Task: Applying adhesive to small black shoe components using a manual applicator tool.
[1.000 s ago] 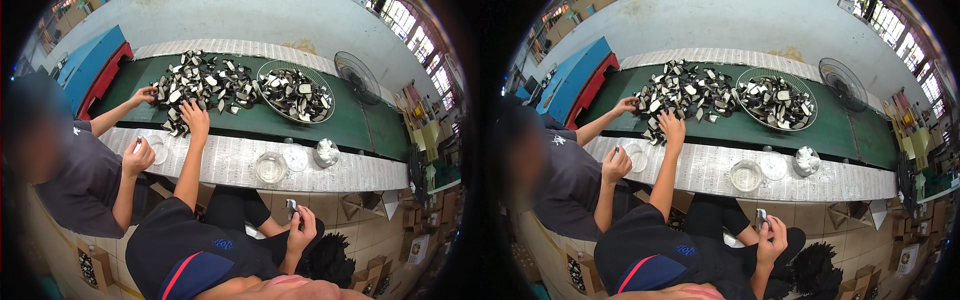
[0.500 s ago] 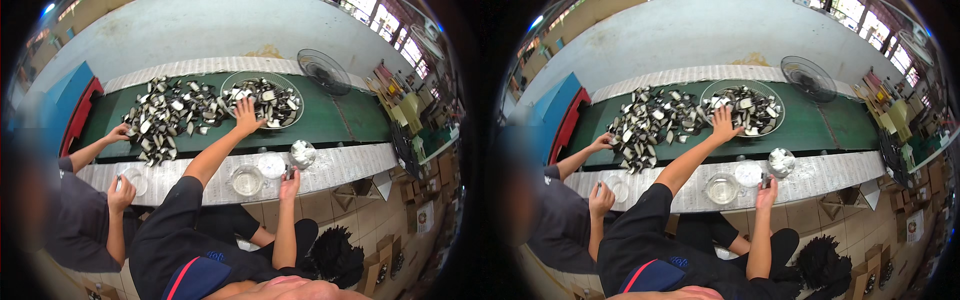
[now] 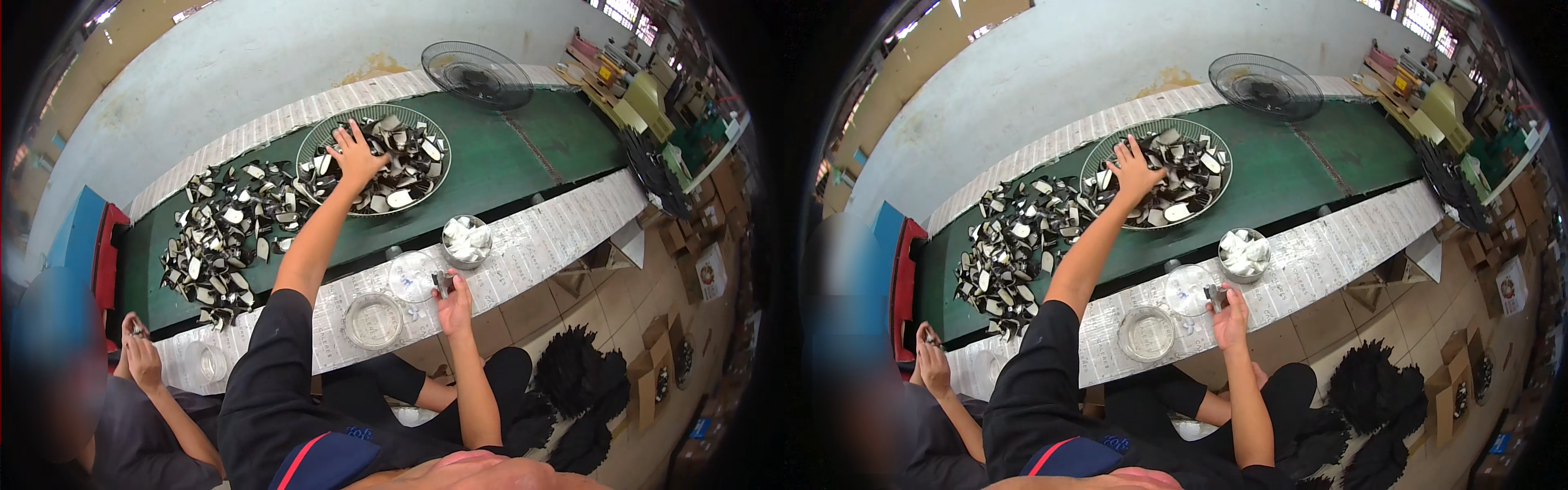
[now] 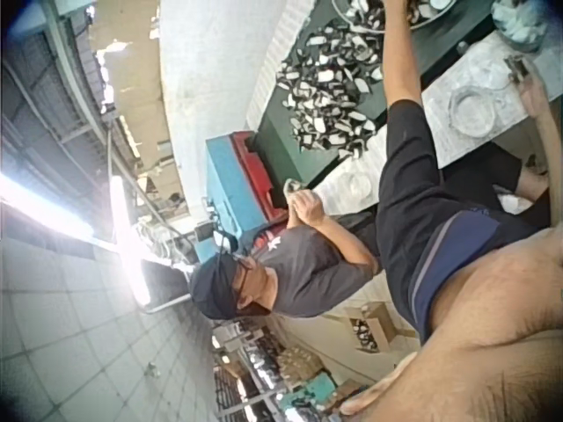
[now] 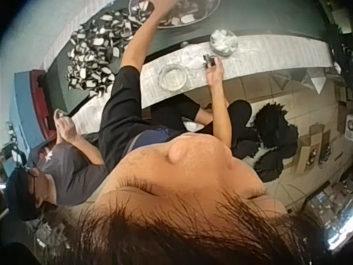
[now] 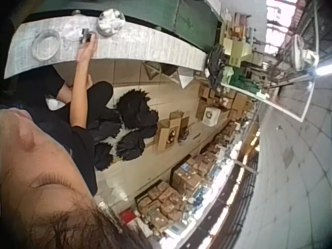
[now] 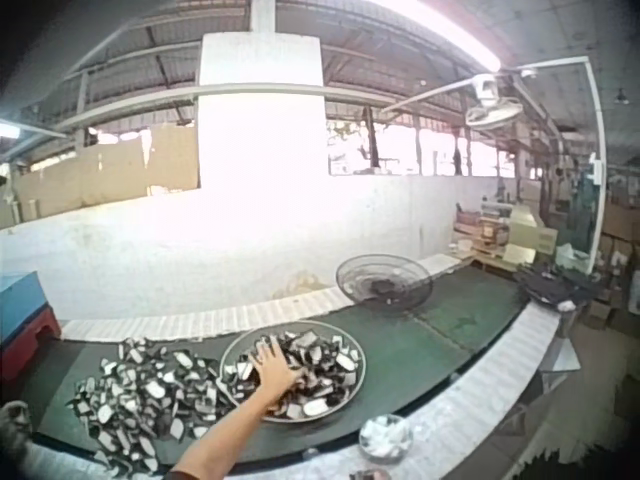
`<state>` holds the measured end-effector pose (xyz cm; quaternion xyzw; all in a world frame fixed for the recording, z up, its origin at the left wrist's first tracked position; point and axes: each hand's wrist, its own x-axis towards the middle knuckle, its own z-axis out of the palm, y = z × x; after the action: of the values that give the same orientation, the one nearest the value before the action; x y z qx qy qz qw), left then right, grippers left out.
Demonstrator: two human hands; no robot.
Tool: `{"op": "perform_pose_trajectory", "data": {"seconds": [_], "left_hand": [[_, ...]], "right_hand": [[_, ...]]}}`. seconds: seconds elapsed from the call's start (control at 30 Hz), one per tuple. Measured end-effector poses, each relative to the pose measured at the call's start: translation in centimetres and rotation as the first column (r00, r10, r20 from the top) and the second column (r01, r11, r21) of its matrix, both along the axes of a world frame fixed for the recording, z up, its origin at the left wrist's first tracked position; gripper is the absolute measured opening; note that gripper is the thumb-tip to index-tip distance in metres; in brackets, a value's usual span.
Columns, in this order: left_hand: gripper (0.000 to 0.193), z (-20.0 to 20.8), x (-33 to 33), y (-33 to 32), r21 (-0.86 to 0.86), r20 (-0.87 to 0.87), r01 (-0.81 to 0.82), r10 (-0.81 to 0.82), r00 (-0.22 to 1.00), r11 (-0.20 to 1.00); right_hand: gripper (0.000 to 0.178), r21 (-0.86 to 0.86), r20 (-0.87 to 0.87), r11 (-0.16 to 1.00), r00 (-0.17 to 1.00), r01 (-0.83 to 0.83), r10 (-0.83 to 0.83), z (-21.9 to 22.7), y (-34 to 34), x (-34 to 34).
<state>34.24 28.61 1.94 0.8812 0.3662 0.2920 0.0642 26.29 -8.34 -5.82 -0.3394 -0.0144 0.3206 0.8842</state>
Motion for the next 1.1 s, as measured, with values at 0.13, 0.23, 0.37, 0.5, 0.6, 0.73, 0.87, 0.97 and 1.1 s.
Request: {"op": "perform_pose_trajectory", "data": {"seconds": [0.13,0.23,0.37,0.5,0.6,0.73,0.87,0.97,1.1], "left_hand": [[0.124,0.1,1.5,2.9,0.010,-0.055,-0.009,0.010,0.998,1.000],[0.127,0.8,2.8,4.3,-0.028,-0.117,-0.014,0.011,0.993,0.999],[0.127,1.8,4.0,6.8,-0.236,-0.222,-0.107,0.053,0.974,0.966],[0.120,1.3,4.3,10.8,-0.412,-0.232,-0.095,-0.003,0.973,0.906],[0.114,-0.3,5.0,10.7,-0.334,-0.115,-0.007,-0.033,0.993,0.943],[0.113,0.0,4.6,10.8,-0.207,-0.063,0.073,-0.088,0.994,0.976],[0.101,1.8,-1.0,10.2,0.025,0.064,0.262,-0.263,0.963,0.965],[0.070,4.2,-7.5,1.4,0.272,0.085,0.375,-0.411,0.908,0.886],[0.041,5.5,-23.6,-3.0,0.115,0.283,0.240,-0.264,0.922,0.964]], "right_hand": [[0.023,0.022,-0.010,1.000,1.000,0.015,-0.015,-0.3,0.3,0.2],[0.021,0.065,-0.010,0.998,1.000,0.020,-0.019,-0.7,0.1,0.3],[0.019,0.073,-0.020,0.997,0.999,0.032,-0.031,-0.9,-0.1,0.2],[0.017,0.062,-0.013,0.998,1.000,-0.001,0.002,-0.9,0.3,0.4],[0.015,0.044,-0.085,0.997,0.995,0.063,-0.059,-0.8,0.0,0.1],[0.014,0.051,-0.075,0.998,0.996,0.045,-0.041,-0.6,0.1,0.2],[0.014,0.035,-0.055,0.999,0.998,0.001,0.000,-0.4,0.9,0.1],[0.014,-0.027,-0.071,0.997,0.994,0.077,-0.079,-1.5,-1.0,0.3],[0.018,-0.056,0.010,0.997,0.998,-0.059,0.059,-2.6,0.2,0.6]]}}
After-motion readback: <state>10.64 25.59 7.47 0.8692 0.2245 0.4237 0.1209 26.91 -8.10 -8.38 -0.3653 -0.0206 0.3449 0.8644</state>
